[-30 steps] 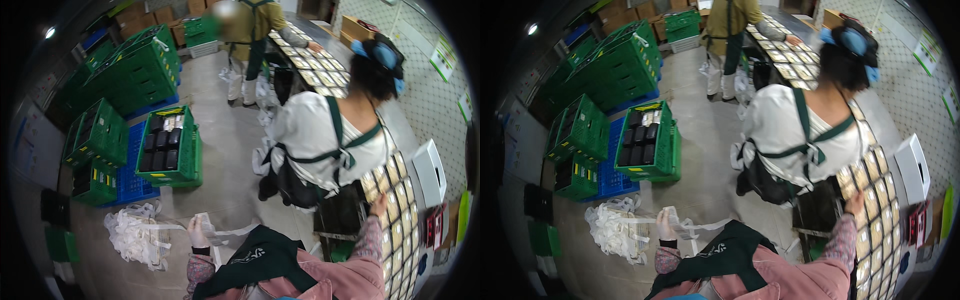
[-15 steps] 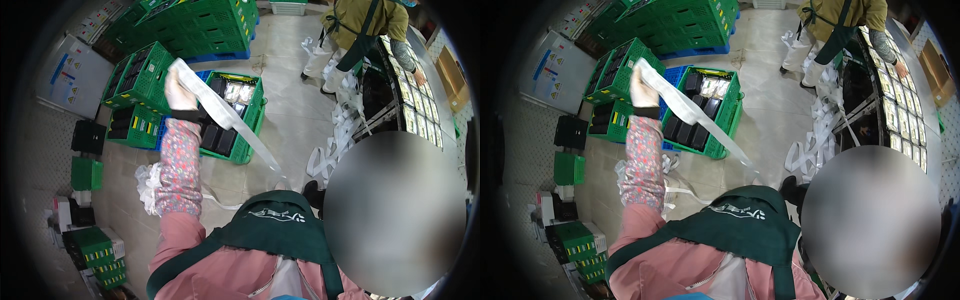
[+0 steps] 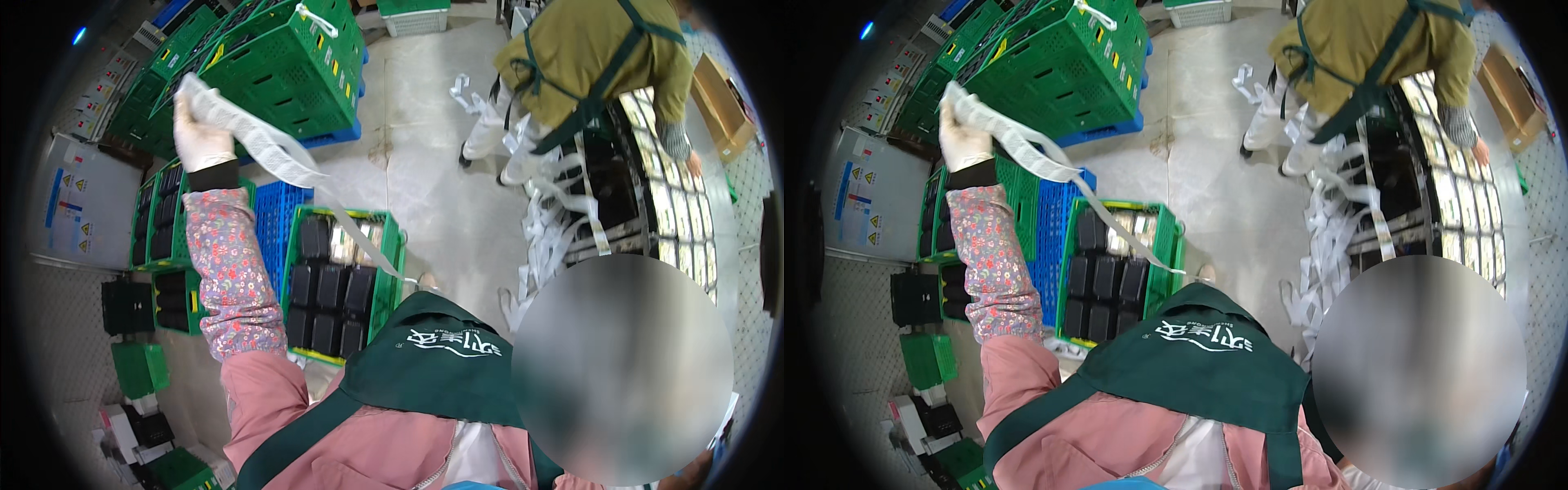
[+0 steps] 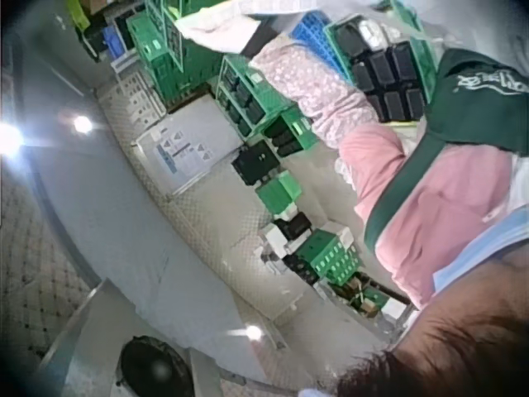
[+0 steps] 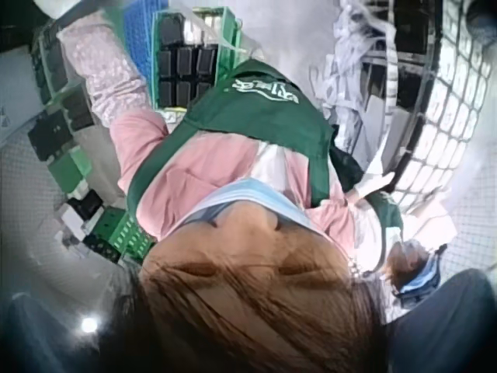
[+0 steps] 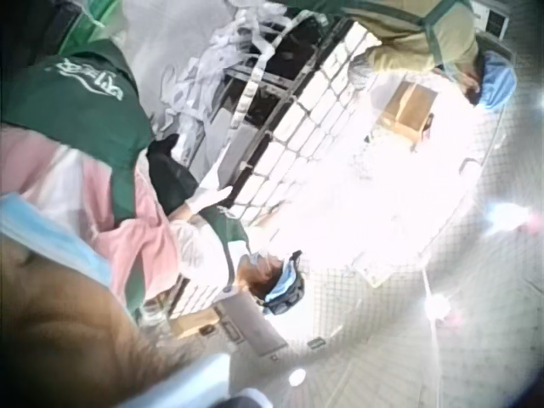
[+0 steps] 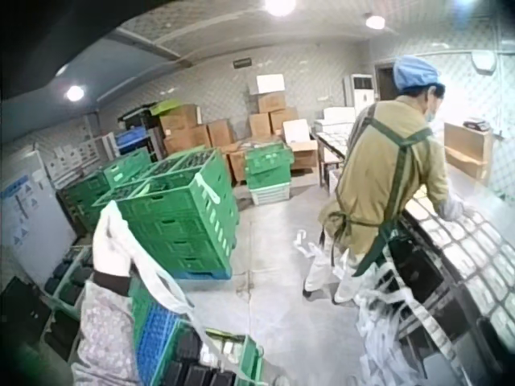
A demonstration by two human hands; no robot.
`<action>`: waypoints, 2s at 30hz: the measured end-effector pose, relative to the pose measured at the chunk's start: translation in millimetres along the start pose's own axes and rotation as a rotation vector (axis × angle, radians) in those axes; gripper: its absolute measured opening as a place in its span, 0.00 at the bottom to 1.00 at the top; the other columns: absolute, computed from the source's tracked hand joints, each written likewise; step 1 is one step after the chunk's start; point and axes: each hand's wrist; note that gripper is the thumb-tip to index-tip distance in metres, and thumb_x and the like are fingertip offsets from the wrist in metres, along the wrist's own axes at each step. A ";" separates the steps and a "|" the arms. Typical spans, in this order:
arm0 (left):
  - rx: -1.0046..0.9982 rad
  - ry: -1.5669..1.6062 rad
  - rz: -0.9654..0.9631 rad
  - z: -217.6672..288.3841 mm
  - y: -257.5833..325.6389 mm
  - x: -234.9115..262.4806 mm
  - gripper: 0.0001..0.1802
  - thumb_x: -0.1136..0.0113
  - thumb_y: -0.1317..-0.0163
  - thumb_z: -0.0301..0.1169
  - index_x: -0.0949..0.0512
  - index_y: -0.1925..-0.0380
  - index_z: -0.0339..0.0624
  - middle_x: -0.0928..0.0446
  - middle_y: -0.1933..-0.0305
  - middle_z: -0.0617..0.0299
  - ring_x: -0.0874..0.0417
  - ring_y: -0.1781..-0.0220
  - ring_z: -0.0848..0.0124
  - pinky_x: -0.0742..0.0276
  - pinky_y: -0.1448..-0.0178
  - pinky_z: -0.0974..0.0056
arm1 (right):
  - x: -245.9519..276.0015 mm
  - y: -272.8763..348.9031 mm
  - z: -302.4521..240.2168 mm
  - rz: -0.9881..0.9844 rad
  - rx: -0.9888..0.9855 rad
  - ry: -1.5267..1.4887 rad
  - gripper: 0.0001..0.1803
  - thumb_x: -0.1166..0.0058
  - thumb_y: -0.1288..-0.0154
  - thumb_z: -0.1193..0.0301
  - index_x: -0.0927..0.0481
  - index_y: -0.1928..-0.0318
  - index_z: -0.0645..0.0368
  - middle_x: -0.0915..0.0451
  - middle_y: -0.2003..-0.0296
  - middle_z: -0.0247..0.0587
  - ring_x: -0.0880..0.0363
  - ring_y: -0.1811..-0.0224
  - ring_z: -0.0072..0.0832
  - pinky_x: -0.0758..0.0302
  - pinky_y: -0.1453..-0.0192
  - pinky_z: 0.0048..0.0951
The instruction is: The person applies labels to individual plastic food trays arranged in rows on a metal table, peeling labels from a long roll and sticking them onto the transparent lids.
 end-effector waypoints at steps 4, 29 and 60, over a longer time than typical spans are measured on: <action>0.264 0.128 -0.364 -85.7 -60.7 -60.2 0.14 0.46 0.37 0.37 0.24 0.54 0.46 0.21 0.58 0.63 0.21 0.58 0.68 0.24 0.54 0.63 | -11.6 -9.3 -294.2 -0.669 -0.005 -1.023 0.17 0.46 0.39 0.64 0.23 0.55 0.63 0.21 0.60 0.45 0.24 0.57 0.29 0.28 0.53 0.34; -0.506 -0.061 0.132 -190.8 -527.4 -38.7 0.17 0.51 0.34 0.39 0.28 0.48 0.44 0.28 0.59 0.63 0.28 0.59 0.74 0.31 0.58 0.69 | -142.4 -348.1 -1007.9 -0.956 1.344 0.005 0.14 0.47 0.48 0.64 0.21 0.60 0.52 0.20 0.64 0.47 0.21 0.58 0.44 0.26 0.55 0.43; 0.588 -0.649 -1.203 -1028.7 -754.2 -486.1 0.04 0.41 0.43 0.26 0.24 0.70 0.36 0.26 0.73 0.68 0.30 0.71 0.82 0.33 0.68 0.72 | 8.3 -879.2 -1421.0 -0.463 0.319 -1.708 0.05 0.43 0.41 0.75 0.20 0.65 0.62 0.22 0.78 0.33 0.27 0.79 0.16 0.29 0.77 0.19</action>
Point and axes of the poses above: each hand's wrist, its own y-axis away from the middle knuckle, its own x-axis out of the back of the hand, z = x × y
